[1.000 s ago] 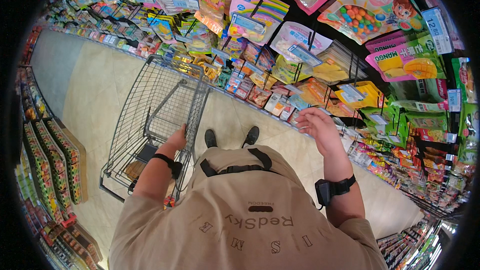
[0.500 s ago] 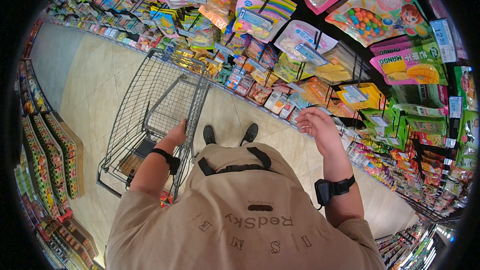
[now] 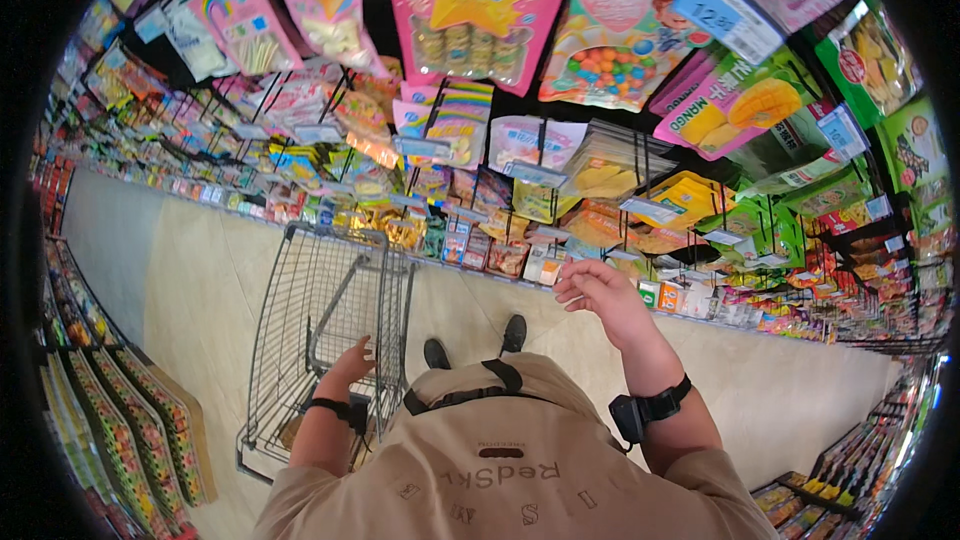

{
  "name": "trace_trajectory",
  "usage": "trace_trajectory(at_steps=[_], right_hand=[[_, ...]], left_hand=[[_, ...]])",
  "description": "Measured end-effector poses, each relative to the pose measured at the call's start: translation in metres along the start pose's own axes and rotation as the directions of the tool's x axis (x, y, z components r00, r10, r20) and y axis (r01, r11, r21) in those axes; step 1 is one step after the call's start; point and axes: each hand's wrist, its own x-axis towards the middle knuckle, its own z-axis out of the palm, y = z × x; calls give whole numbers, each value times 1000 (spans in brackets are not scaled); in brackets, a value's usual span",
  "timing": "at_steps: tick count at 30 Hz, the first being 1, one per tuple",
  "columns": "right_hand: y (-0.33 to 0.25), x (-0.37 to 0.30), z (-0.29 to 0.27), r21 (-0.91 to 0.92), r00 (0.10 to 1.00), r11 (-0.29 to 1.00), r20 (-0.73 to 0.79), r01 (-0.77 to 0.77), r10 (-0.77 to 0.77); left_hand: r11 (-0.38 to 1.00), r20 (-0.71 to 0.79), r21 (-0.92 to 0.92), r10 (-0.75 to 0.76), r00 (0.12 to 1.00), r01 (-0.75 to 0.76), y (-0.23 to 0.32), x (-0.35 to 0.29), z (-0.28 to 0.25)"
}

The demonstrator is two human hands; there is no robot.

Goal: Picking various snack and candy packages from supermarket shelves and placing them into a shopping cart.

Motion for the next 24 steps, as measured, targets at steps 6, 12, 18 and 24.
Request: trace_trajectory(at_steps=[6, 12, 18, 24], right_hand=[[-25, -10, -37, -40, 986, 986, 53, 162, -160], [-53, -13, -71, -53, 962, 968, 130, 247, -239], [-72, 4, -85, -19, 929, 958, 252, 287, -273], [-89, 20, -72, 33, 889, 951, 346, 307, -299]], left_hand=[[1000, -372, -21, 12, 928, -22, 78, -20, -61], [933, -686, 87, 309, 659, -348, 187, -46, -117], [891, -771, 83, 341, 538, -446, 298, -77, -138], [778, -798, 182, 474, 373, -601, 378, -104, -164]])
